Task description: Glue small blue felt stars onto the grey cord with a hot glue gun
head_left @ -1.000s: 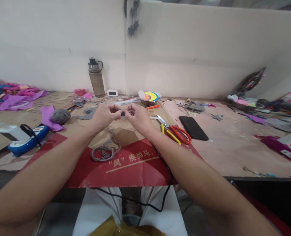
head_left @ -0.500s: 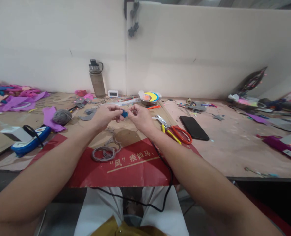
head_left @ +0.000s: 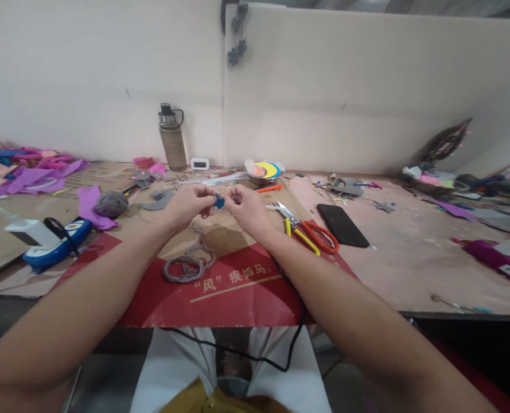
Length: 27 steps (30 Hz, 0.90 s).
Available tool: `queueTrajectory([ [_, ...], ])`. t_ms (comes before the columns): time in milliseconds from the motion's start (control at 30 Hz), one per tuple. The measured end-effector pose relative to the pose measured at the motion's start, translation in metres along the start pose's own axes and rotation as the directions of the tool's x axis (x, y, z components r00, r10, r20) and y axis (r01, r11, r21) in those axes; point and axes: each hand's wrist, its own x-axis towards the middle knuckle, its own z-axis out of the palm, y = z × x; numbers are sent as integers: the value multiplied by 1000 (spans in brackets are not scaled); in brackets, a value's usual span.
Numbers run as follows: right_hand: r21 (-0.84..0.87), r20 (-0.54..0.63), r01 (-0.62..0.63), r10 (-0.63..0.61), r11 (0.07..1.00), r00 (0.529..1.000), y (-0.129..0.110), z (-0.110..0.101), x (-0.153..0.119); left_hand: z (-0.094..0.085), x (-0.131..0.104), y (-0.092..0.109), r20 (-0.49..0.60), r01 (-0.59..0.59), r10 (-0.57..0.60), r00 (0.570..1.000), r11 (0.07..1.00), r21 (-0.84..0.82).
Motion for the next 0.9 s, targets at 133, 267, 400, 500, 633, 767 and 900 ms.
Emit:
queueTrajectory([
  [133, 71, -5, -65, 66, 995, 998, 4, 0, 3, 1, -1, 3, 31, 40, -38, 999, 996, -83],
  [267, 195, 15, -159, 159, 968, 987, 6, 1, 6, 3, -2, 6, 34, 111, -108, 994, 988, -103],
  [400, 347, 78, -278, 267, 896, 960, 6, 0, 5, 2, -1, 4, 50, 137, -135, 990, 990, -33],
  [500, 406, 154, -389, 358, 827, 921, 4, -1, 4, 0, -1, 3, 65, 150, -146, 987, 988, -48],
  [633, 324, 126, -351, 328, 879, 936, 0, -2, 2, -1, -1, 3, 45, 143, -141, 989, 988, -64],
  [767, 222, 99, -238, 221, 946, 970, -3, -2, 1, -3, 1, 0, 21, 115, -116, 993, 993, 34],
  [900, 225, 105, -207, 187, 952, 977, -1, -1, 1, -5, 2, -3, 28, 116, -119, 993, 989, 86],
])
